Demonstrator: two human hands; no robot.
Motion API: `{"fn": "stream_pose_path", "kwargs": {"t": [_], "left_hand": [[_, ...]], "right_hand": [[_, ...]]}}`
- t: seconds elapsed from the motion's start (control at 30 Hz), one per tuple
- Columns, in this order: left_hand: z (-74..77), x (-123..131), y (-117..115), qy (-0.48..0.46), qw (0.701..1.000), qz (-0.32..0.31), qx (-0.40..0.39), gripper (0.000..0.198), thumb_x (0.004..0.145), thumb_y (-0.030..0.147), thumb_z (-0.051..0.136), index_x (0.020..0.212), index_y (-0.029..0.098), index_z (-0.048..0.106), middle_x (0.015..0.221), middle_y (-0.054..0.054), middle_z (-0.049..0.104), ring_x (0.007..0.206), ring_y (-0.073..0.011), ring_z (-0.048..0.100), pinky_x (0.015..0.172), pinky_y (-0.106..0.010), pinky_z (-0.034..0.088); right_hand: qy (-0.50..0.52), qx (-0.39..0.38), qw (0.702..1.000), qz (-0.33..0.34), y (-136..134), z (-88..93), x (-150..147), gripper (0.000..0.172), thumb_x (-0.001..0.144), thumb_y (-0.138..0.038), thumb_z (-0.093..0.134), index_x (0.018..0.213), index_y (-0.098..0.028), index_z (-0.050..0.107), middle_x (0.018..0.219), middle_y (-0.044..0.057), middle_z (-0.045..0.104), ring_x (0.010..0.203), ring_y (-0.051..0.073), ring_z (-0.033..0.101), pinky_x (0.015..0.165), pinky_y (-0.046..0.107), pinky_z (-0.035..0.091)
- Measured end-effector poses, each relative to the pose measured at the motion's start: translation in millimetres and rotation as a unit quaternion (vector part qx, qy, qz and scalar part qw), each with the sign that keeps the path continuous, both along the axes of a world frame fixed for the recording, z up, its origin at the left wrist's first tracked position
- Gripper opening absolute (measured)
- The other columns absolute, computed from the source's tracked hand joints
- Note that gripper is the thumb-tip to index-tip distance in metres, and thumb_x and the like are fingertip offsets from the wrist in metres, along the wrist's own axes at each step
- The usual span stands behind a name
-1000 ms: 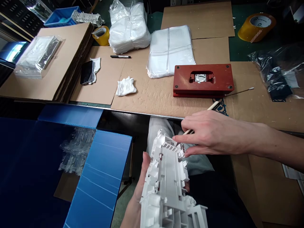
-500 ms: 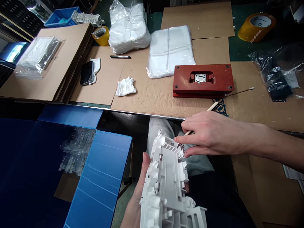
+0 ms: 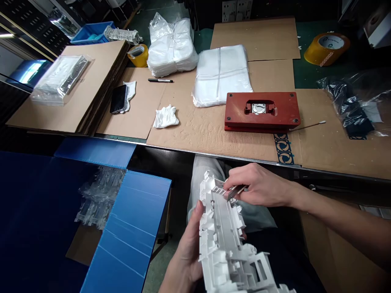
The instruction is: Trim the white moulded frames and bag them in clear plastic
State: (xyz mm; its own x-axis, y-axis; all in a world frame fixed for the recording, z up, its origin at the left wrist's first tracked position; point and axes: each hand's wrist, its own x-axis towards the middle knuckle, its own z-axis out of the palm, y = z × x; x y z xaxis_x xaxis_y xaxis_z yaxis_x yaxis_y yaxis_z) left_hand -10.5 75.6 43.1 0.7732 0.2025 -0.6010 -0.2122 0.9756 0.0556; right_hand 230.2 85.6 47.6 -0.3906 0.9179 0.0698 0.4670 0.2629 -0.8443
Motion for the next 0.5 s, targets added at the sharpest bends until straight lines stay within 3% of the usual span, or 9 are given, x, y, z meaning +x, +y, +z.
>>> {"fn": "stream_pose_path", "kwargs": {"t": [0.17,0.33,0.5], "left_hand": [[-12.2,7.2,6.6,-0.002,0.999,0.027,0.022,0.061,0.089,0.05,0.054,0.128,0.005,0.066,0.106,-0.02,0.076,0.095,-0.0346,0.073,0.084,-0.043,0.055],[-9.0,10.1,14.8,-0.033,0.998,0.051,0.034,0.063,0.087,0.043,0.051,0.136,0.005,0.059,0.134,-0.022,0.064,0.109,-0.0354,0.067,0.096,-0.049,0.05],[0.7,10.8,20.8,-0.099,0.994,0.009,0.051,0.069,0.079,0.046,0.055,0.132,0.003,0.062,0.118,-0.02,0.071,0.1,-0.0327,0.069,0.093,-0.043,0.051]], "right_hand": [[0.073,0.03,0.993,-0.083,-7.1,-5.7,2.6,0.015,0.088,-0.009,0.061,0.089,-0.015,0.075,0.076,0.003,0.069,0.065,0.012,0.059,0.059,0.024,0.042],[0.082,0.014,0.964,-0.254,-23.3,-5.7,17.4,0.012,0.091,-0.024,0.065,0.084,-0.019,0.074,0.079,0.003,0.072,0.069,0.016,0.064,0.061,0.026,0.047],[0.043,-0.036,0.908,-0.414,-45.2,-16.4,32.6,0.023,0.091,-0.042,0.066,0.082,-0.021,0.073,0.068,0.001,0.067,0.055,0.015,0.055,0.051,0.028,0.043]]}}
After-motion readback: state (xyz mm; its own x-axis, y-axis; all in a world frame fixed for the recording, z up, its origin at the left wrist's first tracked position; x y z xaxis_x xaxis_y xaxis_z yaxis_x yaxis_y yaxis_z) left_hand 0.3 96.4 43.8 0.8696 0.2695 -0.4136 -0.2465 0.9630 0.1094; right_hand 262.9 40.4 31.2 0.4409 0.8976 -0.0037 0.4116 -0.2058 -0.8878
